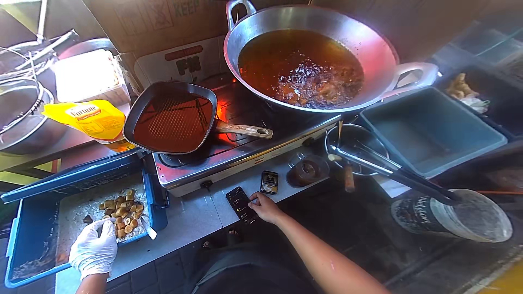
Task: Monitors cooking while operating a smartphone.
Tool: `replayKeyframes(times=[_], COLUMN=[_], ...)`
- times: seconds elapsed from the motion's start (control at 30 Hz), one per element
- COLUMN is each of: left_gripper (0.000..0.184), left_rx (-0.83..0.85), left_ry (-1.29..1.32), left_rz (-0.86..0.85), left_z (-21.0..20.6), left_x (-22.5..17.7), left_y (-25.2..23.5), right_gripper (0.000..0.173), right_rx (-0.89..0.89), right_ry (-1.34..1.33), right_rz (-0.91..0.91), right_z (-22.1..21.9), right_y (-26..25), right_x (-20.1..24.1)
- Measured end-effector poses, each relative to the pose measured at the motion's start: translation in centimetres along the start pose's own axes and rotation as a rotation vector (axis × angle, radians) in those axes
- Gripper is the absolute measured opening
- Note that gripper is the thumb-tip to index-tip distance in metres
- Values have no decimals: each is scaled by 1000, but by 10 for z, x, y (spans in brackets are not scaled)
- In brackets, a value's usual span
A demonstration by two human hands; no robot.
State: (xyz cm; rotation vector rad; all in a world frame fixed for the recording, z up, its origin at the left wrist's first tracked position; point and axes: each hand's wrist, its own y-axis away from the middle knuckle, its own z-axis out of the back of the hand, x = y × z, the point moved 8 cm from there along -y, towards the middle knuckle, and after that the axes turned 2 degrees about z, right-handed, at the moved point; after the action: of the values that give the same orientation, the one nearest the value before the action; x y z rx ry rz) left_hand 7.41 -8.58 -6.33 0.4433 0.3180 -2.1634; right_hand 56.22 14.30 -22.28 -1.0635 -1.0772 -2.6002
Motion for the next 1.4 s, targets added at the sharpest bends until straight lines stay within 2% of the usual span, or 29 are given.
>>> replayKeyframes(times=[1.4], left_gripper=[33], left_rx=[0], left_ry=[12], left_rz=[-9], left_z=[0], left_x=[0], left_y=[1], right_gripper=[35], right_rx=[19], right_ry=[48], right_rz=[10], right_z=[1], right_y=[1], right_x=[3])
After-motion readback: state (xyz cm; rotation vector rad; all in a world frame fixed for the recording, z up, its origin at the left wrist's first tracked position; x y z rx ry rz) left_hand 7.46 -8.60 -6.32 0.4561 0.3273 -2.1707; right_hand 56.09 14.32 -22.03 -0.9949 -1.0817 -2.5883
